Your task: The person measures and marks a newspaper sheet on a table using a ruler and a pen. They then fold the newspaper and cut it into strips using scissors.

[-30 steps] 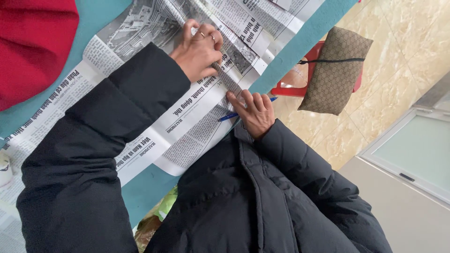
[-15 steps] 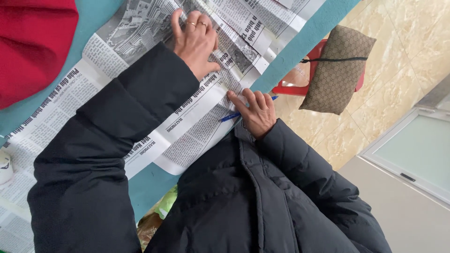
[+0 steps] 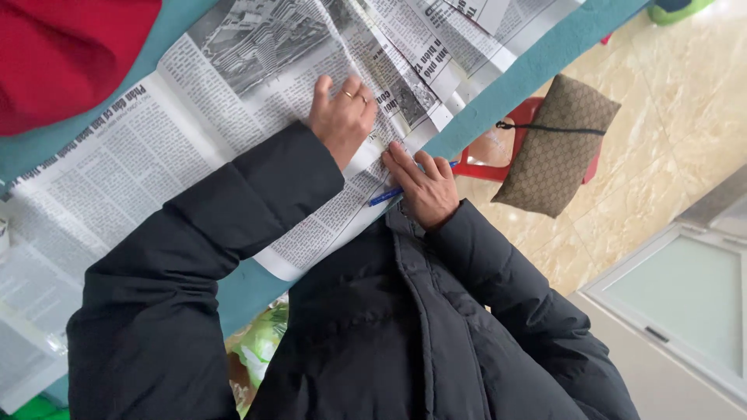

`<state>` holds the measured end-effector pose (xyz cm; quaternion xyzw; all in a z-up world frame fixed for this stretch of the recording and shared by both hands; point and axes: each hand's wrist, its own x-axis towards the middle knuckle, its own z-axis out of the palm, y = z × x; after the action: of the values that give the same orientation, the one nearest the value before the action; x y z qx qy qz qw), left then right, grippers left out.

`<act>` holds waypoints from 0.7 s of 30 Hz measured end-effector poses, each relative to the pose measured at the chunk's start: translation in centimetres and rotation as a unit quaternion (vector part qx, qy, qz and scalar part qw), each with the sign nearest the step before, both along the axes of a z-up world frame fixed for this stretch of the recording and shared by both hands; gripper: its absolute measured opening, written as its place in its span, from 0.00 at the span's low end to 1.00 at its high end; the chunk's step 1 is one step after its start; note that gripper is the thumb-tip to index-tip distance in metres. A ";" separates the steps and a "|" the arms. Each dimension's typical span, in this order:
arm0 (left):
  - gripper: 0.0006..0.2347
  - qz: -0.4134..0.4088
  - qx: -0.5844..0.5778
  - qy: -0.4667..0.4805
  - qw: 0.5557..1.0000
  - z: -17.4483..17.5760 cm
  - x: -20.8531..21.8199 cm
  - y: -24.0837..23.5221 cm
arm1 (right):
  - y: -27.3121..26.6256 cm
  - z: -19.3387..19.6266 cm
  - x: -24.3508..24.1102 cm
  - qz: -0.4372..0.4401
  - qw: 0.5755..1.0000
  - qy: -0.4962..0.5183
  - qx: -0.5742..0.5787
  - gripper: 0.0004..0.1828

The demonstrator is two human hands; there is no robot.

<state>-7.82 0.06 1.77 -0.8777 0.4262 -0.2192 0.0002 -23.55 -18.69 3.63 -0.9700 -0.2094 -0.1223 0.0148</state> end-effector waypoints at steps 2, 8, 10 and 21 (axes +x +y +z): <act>0.05 -0.017 -0.090 -0.059 0.994 0.2 -0.4 -0.2 | -0.3 0.3 0.4 0.008 1.000 0.008 -0.003 0.19; 0.24 0.020 -0.016 0.121 0.992 -0.6 -4.7 0.5 | -0.6 -0.1 0.8 0.040 0.994 -0.007 0.103 0.19; 0.23 0.057 -0.029 0.129 0.990 0.4 -5.6 -0.1 | -1.0 0.0 1.0 0.056 0.993 -0.002 0.107 0.20; 0.31 0.269 -0.024 0.216 0.938 1.6 -7.5 -1.4 | -4.9 -3.2 1.2 0.127 0.988 0.091 -0.010 0.27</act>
<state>-15.35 -1.30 3.39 -0.9855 0.1586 -0.0263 -0.0534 -22.38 -23.58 0.42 -0.9428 -0.3298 -0.0286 0.0399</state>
